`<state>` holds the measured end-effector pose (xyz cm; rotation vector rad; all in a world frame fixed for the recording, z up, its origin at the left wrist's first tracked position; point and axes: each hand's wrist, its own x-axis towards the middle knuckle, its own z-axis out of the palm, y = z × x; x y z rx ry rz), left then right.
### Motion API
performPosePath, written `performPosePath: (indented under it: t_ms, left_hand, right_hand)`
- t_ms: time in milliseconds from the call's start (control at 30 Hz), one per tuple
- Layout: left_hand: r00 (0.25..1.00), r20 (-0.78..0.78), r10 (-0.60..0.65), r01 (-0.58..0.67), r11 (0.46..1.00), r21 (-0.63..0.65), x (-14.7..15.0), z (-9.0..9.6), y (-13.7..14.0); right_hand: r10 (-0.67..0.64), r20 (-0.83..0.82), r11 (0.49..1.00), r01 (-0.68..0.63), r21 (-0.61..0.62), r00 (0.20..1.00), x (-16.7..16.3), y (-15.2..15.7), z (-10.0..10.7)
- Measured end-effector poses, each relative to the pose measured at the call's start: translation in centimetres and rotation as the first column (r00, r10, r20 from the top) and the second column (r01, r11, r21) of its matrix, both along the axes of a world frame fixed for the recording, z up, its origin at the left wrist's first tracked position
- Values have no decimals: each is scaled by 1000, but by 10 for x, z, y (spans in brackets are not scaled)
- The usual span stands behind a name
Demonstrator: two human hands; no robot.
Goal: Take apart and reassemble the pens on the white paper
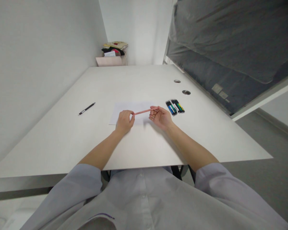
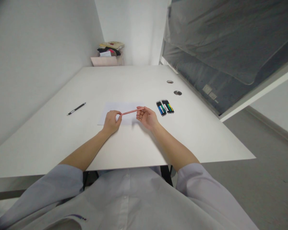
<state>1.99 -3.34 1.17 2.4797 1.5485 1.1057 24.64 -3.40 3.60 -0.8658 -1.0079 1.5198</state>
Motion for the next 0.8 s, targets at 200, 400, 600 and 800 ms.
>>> performPosePath:
  t_ms: [200, 400, 600, 800]
  left_hand:
    - [997, -37, -69, 68, 997, -37, 6, 4, -2]
    - [986, -101, -130, 120, 988, -97, 10, 3, -5]
    - [984, -178, -14, -14, 988, -155, 0, -12, 3]
    - [934, -357, -27, -65, 968, -244, 2, -8, -2]
  right_hand:
    - [6, 142, 996, -19, 90, 990, -15, -3, -9]
    - [-104, 376, 969, 8, 249, 921, -23, -5, -16]
    - [-408, 395, 904, 303, 302, 823, 1, 12, -18]
    - [-449, 492, 890, 322, 323, 746, 2, 16, -23]
